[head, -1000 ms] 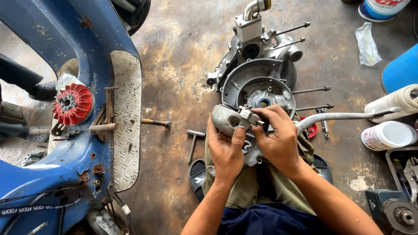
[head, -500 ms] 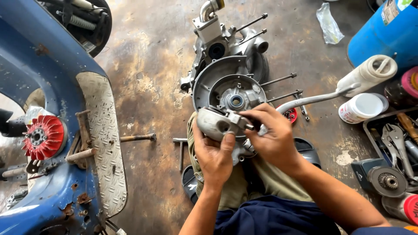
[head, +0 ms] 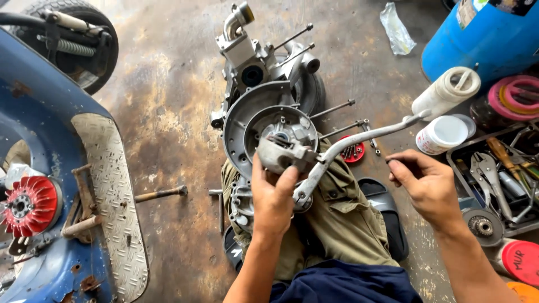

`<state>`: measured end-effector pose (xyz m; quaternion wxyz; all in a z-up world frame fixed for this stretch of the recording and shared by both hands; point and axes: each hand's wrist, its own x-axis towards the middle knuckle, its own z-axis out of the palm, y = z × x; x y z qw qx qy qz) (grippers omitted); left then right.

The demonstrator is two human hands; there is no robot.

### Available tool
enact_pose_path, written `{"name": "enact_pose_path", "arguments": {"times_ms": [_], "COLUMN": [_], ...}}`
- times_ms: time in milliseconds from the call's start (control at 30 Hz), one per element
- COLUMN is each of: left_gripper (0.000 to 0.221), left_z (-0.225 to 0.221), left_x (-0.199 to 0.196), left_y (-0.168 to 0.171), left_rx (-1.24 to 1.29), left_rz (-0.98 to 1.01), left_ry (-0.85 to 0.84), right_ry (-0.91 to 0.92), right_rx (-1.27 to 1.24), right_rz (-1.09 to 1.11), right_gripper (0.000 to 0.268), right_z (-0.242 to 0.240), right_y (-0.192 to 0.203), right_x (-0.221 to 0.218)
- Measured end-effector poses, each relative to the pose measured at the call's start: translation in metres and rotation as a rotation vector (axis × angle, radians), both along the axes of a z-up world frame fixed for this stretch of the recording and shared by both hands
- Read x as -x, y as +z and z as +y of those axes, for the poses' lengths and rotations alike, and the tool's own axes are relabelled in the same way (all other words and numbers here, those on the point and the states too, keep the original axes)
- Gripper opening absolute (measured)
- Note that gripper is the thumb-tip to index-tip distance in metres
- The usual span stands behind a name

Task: Assembling and inspecting various components of a motorcycle engine crankcase.

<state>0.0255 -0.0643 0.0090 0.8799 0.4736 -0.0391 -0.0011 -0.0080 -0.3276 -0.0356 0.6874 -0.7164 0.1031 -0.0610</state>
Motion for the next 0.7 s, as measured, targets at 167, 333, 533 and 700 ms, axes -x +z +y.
{"name": "enact_pose_path", "arguments": {"times_ms": [167,333,533,700], "left_gripper": [0.083,0.087,0.077,0.080], "left_z": [0.012,0.026,0.037,0.042], "left_x": [-0.001,0.004,0.005,0.009], "left_y": [0.016,0.011,0.005,0.003], "left_rx": [-0.003,0.035,0.108,0.075], "left_rz": [-0.056,-0.010,-0.034,-0.020], "left_ry": [0.041,0.083,0.104,0.064], "right_ry": [-0.018,0.010,0.072,0.093], "right_rx": [-0.036,-0.104,-0.096,-0.271], "right_rz": [0.025,0.014,0.116,0.289], "right_gripper": [0.015,0.017,0.024,0.022], "right_z": [-0.004,0.003,-0.012,-0.027], "right_y": [-0.019,-0.024,-0.074,-0.182], "right_x": [-0.004,-0.007,-0.030,-0.063]}}
